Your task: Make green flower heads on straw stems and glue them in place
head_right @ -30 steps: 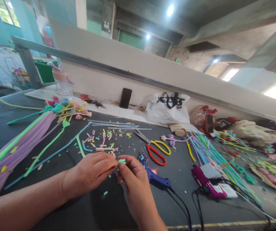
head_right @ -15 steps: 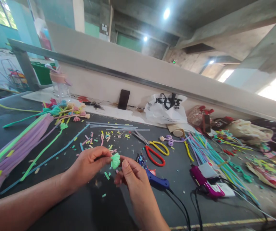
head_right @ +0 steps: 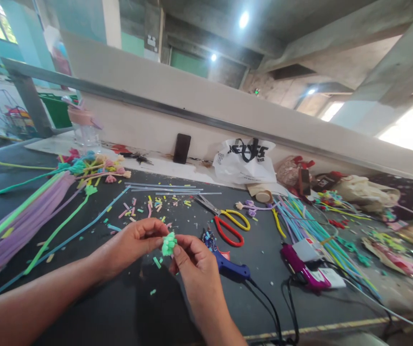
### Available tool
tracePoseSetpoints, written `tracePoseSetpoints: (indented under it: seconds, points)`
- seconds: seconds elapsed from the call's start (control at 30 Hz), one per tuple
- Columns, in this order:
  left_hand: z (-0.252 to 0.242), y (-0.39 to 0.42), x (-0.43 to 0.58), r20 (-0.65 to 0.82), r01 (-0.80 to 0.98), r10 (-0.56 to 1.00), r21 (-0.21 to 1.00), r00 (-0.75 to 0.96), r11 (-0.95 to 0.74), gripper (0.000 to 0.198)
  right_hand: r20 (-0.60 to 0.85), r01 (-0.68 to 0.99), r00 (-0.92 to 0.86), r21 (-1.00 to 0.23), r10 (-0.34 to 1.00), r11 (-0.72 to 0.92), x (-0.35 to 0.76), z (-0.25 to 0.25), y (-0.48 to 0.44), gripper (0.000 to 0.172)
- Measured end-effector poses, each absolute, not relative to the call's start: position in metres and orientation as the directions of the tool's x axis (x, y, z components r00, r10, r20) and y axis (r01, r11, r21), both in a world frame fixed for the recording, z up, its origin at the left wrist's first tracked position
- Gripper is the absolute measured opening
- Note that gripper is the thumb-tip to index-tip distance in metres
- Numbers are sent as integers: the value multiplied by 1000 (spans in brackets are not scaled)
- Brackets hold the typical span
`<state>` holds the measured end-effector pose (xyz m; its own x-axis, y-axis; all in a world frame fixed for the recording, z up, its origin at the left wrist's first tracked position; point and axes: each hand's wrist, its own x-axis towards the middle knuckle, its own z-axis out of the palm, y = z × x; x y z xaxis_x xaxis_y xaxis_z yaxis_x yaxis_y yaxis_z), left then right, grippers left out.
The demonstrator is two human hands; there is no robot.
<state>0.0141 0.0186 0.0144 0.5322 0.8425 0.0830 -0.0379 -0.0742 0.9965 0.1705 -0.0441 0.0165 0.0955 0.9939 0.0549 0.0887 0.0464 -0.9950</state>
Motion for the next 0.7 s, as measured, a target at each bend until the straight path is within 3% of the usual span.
tracePoseSetpoints:
  seconds: [0.23, 0.7]
  points:
    - [22, 15, 9, 252, 170, 756, 886, 604, -431, 20, 53, 80, 97, -996, 994, 45, 171, 20, -46, 23]
    - [20, 20, 3, 325, 175, 586, 750, 742, -638, 23, 44, -6, 81, -999, 996, 45, 169, 22, -48, 22]
